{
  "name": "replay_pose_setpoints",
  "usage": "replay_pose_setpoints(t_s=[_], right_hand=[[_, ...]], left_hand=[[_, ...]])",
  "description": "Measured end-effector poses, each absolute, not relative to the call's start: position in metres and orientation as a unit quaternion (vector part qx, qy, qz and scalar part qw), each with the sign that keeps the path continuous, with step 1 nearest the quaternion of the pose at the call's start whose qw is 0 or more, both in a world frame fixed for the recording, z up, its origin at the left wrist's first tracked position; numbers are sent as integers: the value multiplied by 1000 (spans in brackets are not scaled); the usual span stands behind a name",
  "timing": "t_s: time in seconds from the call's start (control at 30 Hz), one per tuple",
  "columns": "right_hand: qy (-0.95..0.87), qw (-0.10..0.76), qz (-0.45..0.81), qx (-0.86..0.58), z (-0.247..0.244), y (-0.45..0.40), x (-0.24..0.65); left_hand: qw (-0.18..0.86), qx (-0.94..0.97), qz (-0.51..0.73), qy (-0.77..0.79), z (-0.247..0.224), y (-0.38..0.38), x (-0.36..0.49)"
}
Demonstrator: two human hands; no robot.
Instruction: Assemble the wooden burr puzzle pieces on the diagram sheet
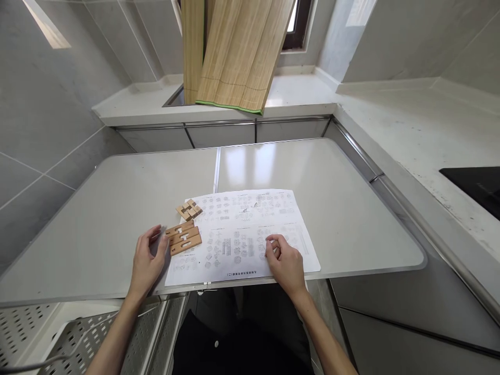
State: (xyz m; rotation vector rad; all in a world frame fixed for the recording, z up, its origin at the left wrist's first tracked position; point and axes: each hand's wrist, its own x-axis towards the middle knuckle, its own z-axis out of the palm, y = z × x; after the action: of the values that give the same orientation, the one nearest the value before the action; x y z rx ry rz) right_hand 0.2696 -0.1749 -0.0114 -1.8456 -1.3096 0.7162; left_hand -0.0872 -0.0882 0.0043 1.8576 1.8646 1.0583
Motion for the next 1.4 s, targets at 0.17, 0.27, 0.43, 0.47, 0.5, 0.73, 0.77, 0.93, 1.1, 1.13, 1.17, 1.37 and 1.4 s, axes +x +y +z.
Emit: replay_pose_setpoints(t_s=[0.17, 0.27, 0.43, 0.47, 0.5, 0.73, 0.77, 0.93, 1.1, 1.13, 1.17, 1.37, 1.4], right_hand=[[-515, 377, 264, -723, -13, -177, 268], [-515, 372, 259, -727, -13, -178, 266], [-514, 379, 247, -729, -14, -180, 265], [-515, 378, 246, -729, -15, -180, 265], [-515, 377, 246, -729, -15, -180, 264], [-510, 375, 242, -735, -17, -180, 263], [-510, 376, 241, -735, -18, -180, 263], [-513, 370, 240, -736, -20, -180, 263], [-517, 368, 238, -735, -22, -180, 263], [-519, 369, 238, -733, -23, -180, 263], [-521, 370, 238, -731, -23, -180, 263], [-520, 378, 238, -728, -25, -180, 264], [-519, 379, 237, -729, -24, -180, 264]], left_hand=[[172, 597, 415, 665, 5, -90, -88], [194, 581, 421, 669, 6, -92, -87], [213, 584, 415, 664, 7, -96, -87], [214, 588, 413, 662, 7, -97, -88], [214, 592, 410, 660, 8, -98, -88], [204, 599, 409, 657, 7, -101, -91], [206, 599, 409, 657, 6, -101, -91], [208, 604, 400, 657, 7, -100, -92], [204, 613, 395, 653, 6, -100, -93], [205, 614, 394, 653, 6, -100, -94], [205, 613, 395, 653, 5, -100, -94], [203, 612, 401, 650, 1, -100, -96], [204, 613, 403, 648, 1, -100, -96]])
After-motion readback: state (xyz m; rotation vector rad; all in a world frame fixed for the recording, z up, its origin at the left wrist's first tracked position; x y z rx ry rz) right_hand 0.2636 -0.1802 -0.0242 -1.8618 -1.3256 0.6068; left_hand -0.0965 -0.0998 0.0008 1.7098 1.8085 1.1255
